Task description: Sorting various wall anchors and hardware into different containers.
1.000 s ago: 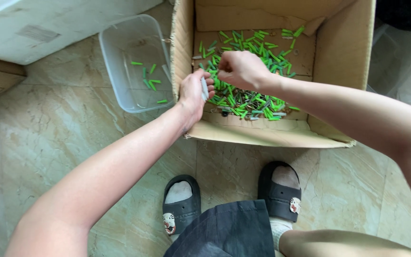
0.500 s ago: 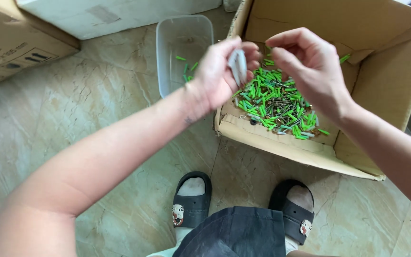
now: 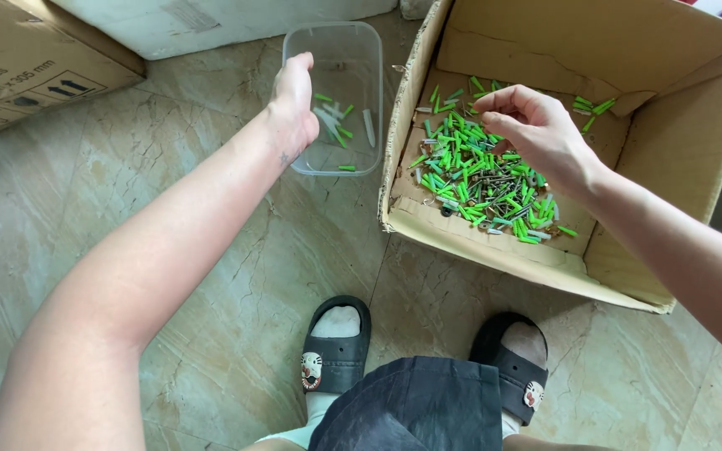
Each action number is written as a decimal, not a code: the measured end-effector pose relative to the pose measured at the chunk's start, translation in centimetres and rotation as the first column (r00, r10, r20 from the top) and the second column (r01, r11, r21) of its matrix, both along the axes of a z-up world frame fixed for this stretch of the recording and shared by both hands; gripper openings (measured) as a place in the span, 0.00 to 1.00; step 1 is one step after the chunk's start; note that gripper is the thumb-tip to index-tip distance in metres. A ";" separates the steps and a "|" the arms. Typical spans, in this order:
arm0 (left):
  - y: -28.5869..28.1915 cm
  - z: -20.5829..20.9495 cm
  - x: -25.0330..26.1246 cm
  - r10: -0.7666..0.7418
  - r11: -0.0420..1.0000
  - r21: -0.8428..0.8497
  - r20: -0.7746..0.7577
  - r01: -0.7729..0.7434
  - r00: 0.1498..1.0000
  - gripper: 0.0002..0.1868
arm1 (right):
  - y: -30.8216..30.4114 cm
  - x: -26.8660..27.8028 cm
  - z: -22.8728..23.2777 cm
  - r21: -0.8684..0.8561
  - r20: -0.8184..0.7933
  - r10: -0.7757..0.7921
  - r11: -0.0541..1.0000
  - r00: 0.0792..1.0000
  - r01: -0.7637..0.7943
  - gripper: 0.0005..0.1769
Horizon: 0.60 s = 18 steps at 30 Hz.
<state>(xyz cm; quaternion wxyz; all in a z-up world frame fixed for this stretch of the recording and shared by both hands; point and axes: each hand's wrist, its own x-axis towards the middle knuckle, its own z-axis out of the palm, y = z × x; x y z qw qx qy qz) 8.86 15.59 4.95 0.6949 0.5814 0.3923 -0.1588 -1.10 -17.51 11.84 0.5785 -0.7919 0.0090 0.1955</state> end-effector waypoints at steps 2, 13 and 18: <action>-0.3 -1.7 1.0 -0.004 0.993 -0.118 0.141 0.021 0.990 0.32 | -1.6 0.6 -1.9 -0.077 0.029 0.002 0.997 1.000 0.000 0.16; -12.7 4.4 -3.8 -0.206 0.911 -0.167 0.607 0.377 0.767 0.13 | -3.2 -1.7 -6.6 -0.763 0.289 0.735 0.564 0.614 -0.317 0.28; -15.0 -0.2 -6.1 -0.349 0.877 -0.133 0.485 0.462 0.802 0.12 | -5.6 -2.4 -5.8 -0.802 0.299 0.795 0.509 0.528 -0.312 0.25</action>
